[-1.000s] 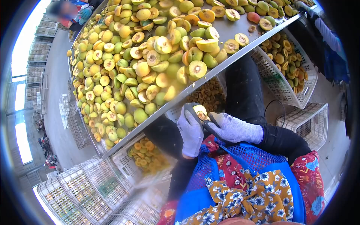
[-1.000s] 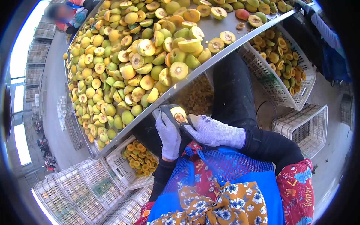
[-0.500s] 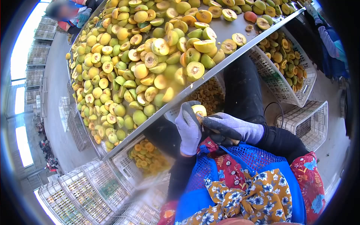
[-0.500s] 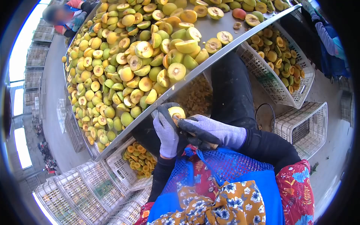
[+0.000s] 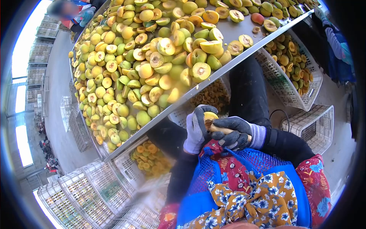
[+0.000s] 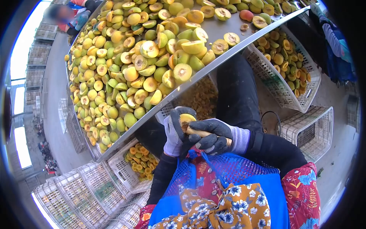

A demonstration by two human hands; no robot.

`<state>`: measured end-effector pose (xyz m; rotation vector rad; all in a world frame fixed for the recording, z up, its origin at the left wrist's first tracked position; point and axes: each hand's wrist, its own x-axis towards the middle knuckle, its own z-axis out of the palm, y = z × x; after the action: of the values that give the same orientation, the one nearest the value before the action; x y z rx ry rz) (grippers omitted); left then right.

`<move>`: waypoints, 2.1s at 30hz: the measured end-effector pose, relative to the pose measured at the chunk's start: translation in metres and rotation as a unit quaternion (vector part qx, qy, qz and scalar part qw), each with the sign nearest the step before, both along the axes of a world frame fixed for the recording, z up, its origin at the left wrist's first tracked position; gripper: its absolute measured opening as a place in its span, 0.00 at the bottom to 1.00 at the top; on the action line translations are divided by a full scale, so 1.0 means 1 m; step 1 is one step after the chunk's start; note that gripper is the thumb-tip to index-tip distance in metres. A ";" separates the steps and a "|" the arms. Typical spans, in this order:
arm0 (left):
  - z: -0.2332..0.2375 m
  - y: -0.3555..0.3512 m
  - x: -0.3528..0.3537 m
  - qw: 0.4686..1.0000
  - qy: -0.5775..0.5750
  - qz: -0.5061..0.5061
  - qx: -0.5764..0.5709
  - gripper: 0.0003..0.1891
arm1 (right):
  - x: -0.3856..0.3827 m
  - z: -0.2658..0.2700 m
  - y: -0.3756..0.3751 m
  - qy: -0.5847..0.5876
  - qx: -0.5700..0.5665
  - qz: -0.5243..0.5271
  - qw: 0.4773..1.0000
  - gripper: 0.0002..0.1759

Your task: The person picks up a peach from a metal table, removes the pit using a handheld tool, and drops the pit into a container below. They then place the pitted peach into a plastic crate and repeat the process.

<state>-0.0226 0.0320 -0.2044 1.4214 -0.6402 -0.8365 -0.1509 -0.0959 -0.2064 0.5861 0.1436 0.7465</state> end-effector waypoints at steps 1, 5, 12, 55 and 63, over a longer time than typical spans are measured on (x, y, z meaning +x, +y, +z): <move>0.005 -0.001 -0.001 0.996 -0.092 0.000 0.011 0.29 | 0.001 0.004 -0.003 0.023 -0.005 0.014 1.000 0.24; 0.013 -0.010 0.003 0.991 -0.118 0.033 0.048 0.29 | 0.006 0.005 -0.004 0.038 -0.117 -0.035 0.992 0.24; 0.005 0.001 0.004 0.947 -0.303 0.096 0.049 0.19 | 0.006 0.015 -0.004 -0.045 -0.340 -0.103 0.934 0.24; 0.032 0.029 0.009 0.984 0.145 0.101 -0.033 0.31 | 0.024 0.040 0.005 -0.241 -0.942 -0.080 0.221 0.16; 0.015 0.020 -0.002 0.959 0.236 0.151 -0.040 0.25 | 0.021 0.049 0.005 -0.293 -0.941 -0.071 0.153 0.16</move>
<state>-0.0249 0.0517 -0.1893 1.1490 -0.0875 -0.8519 -0.1302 -0.0906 -0.1579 -2.2085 0.1701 0.0229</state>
